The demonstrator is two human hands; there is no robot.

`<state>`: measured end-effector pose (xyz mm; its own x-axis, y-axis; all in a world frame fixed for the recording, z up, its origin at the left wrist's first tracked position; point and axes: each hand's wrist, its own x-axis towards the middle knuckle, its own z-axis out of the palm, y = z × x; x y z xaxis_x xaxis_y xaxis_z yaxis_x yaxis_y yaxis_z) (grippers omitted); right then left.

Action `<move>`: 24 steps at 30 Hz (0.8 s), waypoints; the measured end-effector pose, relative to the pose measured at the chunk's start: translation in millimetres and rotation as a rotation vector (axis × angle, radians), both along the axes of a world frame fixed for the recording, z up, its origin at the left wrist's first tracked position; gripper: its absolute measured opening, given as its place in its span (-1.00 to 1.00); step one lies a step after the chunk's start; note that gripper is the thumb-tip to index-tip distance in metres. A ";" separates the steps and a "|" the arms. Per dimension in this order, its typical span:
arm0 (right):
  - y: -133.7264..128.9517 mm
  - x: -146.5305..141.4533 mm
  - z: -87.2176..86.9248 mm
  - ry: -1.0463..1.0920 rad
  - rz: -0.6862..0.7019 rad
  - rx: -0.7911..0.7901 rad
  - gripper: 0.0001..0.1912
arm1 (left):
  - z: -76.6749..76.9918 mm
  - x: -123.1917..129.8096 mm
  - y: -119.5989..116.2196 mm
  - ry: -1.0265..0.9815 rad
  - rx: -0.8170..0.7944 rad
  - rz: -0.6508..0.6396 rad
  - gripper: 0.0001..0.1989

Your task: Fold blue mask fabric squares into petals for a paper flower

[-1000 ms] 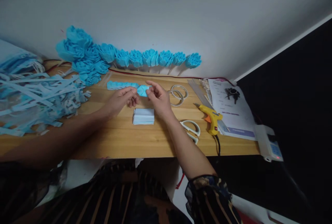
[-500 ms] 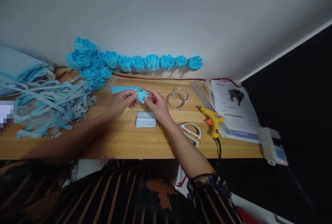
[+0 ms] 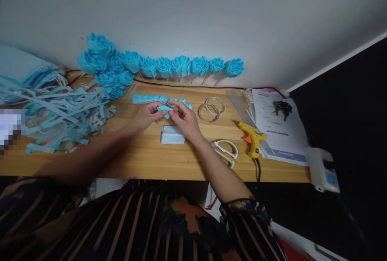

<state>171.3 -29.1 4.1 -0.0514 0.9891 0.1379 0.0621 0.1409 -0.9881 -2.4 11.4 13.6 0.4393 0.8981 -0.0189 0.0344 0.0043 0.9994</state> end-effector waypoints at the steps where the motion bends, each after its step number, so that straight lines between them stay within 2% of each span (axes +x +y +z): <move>1: 0.0 0.4 0.6 0.007 -0.003 -0.001 -0.52 | 0.5 0.1 -0.3 0.008 -0.008 -0.008 -0.86; 6: -0.2 0.8 0.5 -0.017 -0.017 0.052 -0.56 | 4.5 3.7 -6.1 0.063 0.030 -0.041 -0.87; 11: -0.4 3.6 -4.3 -0.029 -0.052 0.019 -0.62 | 8.9 7.2 -11.6 0.080 0.028 -0.049 -0.85; 16: 4.2 10.2 -3.8 0.008 -0.087 0.027 -0.56 | 7.3 4.3 -6.8 0.037 -0.044 0.033 -0.95; 20: 10.8 22.6 9.3 -0.013 -0.186 0.099 -0.45 | 2.2 0.8 -1.8 0.021 -0.050 0.075 -0.92; 24: 9.7 39.8 35.0 -0.086 -0.288 0.212 -0.54 | -1.3 0.0 0.0 0.005 -0.013 0.114 -0.89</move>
<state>211.1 -19.3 39.1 0.2052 0.9146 0.3485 0.2107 0.3065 -0.9283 -2.4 11.4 12.3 0.3344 0.9419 -0.0325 0.0377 0.0211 0.9991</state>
